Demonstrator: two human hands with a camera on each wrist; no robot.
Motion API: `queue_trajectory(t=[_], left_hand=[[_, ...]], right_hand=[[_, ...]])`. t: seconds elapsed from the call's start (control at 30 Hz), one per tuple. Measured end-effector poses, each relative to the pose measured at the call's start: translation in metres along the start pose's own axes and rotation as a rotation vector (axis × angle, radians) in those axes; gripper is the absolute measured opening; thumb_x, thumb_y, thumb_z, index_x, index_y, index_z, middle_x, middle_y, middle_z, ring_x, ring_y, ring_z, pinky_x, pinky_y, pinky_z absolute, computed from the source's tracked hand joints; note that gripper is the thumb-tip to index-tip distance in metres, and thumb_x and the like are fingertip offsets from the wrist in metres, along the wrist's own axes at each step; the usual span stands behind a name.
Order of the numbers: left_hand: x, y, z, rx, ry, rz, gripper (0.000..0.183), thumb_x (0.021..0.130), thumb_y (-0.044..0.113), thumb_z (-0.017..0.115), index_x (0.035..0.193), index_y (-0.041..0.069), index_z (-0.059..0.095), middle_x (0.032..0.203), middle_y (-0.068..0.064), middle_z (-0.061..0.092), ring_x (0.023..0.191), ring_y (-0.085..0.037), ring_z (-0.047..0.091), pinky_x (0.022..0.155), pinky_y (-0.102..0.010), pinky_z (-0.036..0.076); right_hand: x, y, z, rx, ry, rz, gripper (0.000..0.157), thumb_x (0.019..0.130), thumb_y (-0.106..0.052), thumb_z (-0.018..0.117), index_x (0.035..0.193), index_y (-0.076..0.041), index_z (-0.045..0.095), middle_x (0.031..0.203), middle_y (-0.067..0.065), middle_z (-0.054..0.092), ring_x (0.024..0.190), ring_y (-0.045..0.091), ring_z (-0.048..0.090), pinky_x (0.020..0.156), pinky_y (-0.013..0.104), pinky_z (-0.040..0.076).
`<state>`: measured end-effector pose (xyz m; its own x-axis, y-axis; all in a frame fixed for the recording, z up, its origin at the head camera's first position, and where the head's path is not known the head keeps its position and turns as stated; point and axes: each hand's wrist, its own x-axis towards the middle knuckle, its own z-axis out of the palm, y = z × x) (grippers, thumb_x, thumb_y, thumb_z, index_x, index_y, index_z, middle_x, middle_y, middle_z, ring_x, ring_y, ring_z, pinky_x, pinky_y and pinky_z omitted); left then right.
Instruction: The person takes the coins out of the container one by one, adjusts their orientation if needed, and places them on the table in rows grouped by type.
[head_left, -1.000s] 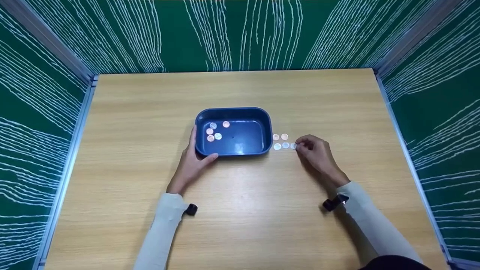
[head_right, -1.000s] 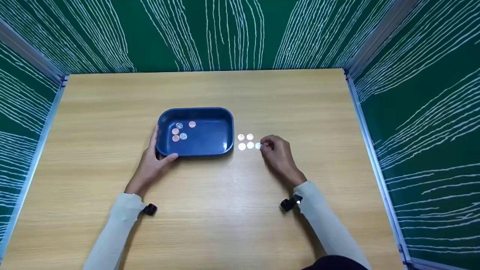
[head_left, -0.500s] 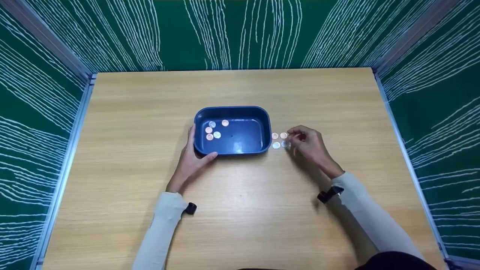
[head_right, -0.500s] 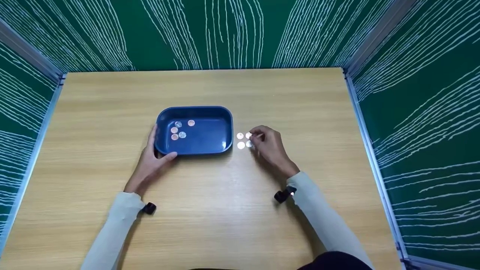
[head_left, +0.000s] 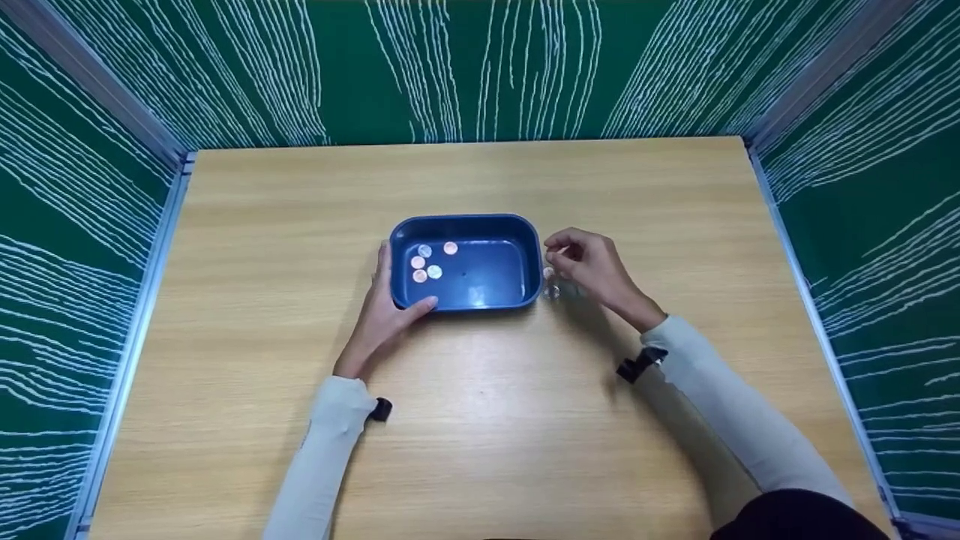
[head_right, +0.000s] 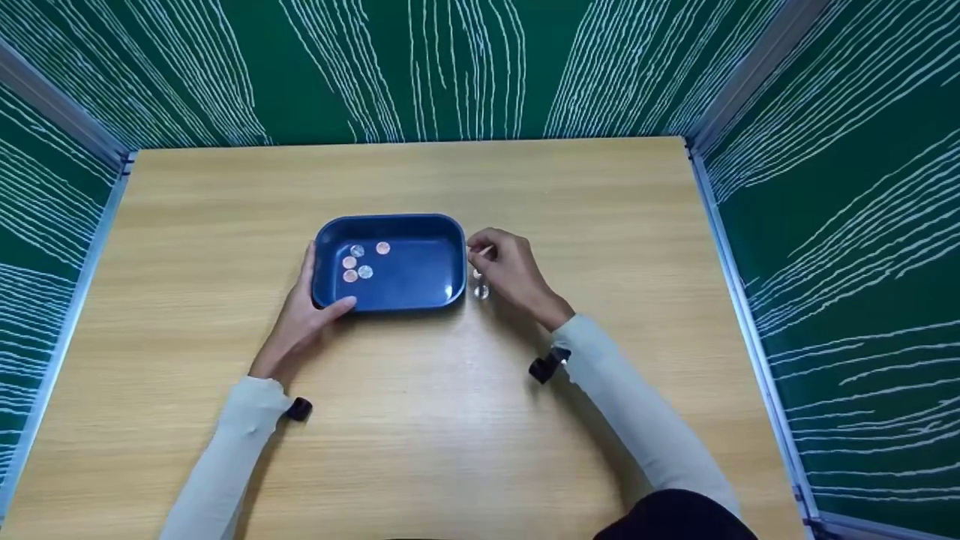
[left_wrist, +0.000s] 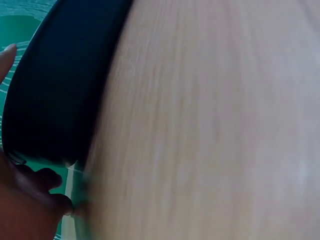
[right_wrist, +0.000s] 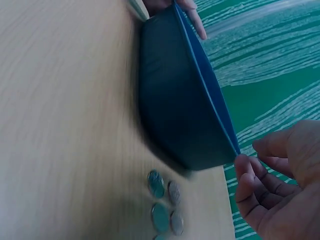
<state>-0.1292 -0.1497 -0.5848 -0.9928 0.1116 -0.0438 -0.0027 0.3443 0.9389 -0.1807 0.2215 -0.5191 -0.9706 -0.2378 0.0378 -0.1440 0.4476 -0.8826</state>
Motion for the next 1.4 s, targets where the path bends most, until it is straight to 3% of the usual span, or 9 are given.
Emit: queue_trajectory(t=[0.1,0.23,0.4,0.63,1.0,1.17,1.4], left_hand=[[-0.001,0.001,0.0,0.043,-0.006,-0.017,0.124,0.095,0.04,0.085,0.179,0.022,-0.005,0.186,-0.004,-0.004,0.171,-0.033,0.004,0.135,-0.058,0.002],[-0.001,0.002,0.001,0.045,-0.009,-0.042,0.124,0.094,0.043,0.085,0.179,0.026,-0.004,0.186,-0.006,0.002,0.17,-0.038,0.007,0.136,-0.057,-0.001],[0.0,0.003,0.0,0.057,-0.019,-0.067,0.125,0.092,0.05,0.085,0.179,0.03,-0.003,0.186,-0.009,0.009,0.168,-0.048,0.005,0.134,-0.064,0.005],[0.0,0.003,-0.001,0.079,-0.035,-0.09,0.126,0.092,0.056,0.084,0.178,0.034,-0.005,0.185,-0.013,0.01,0.167,-0.053,0.002,0.131,-0.07,0.013],[-0.002,0.0,-0.001,0.048,-0.025,-0.084,0.127,0.092,0.052,0.086,0.178,0.034,-0.004,0.184,-0.014,0.016,0.166,-0.047,0.018,0.132,-0.065,0.02],[-0.002,0.001,0.0,0.037,-0.021,-0.095,0.127,0.092,0.05,0.087,0.179,0.033,-0.003,0.184,-0.014,0.015,0.166,-0.048,0.018,0.131,-0.066,0.021],[-0.001,-0.001,0.001,0.007,-0.012,-0.049,0.125,0.093,0.048,0.088,0.179,0.034,-0.001,0.183,-0.011,0.02,0.162,-0.038,0.031,0.132,-0.057,0.026]], right_hand=[[0.005,-0.005,0.007,0.006,-0.027,-0.015,0.018,0.104,0.0,0.073,0.121,0.006,0.077,0.103,0.016,0.076,0.083,0.022,0.07,0.067,0.019,0.057],[0.012,-0.01,0.015,-0.001,-0.057,-0.036,0.019,0.104,-0.001,0.073,0.121,0.007,0.077,0.104,0.015,0.077,0.085,0.022,0.069,0.068,0.019,0.055],[0.021,-0.014,0.021,-0.006,-0.094,-0.053,0.018,0.105,-0.004,0.072,0.119,0.005,0.077,0.1,0.013,0.076,0.084,0.021,0.066,0.064,0.02,0.053],[0.033,-0.021,0.027,-0.046,-0.118,-0.066,0.019,0.105,-0.005,0.072,0.12,0.005,0.077,0.105,0.013,0.076,0.088,0.023,0.067,0.072,0.021,0.055],[0.054,-0.026,0.049,-0.108,-0.229,-0.062,0.025,0.105,-0.004,0.072,0.126,0.006,0.076,0.117,0.015,0.076,0.1,0.026,0.069,0.086,0.034,0.059],[0.064,-0.026,0.063,-0.131,-0.275,-0.102,0.024,0.103,-0.001,0.073,0.124,0.008,0.076,0.117,0.018,0.077,0.103,0.028,0.073,0.092,0.041,0.061],[0.073,-0.022,0.083,-0.183,-0.308,-0.157,0.021,0.1,-0.001,0.077,0.119,0.009,0.078,0.114,0.018,0.08,0.102,0.029,0.077,0.091,0.042,0.062]])
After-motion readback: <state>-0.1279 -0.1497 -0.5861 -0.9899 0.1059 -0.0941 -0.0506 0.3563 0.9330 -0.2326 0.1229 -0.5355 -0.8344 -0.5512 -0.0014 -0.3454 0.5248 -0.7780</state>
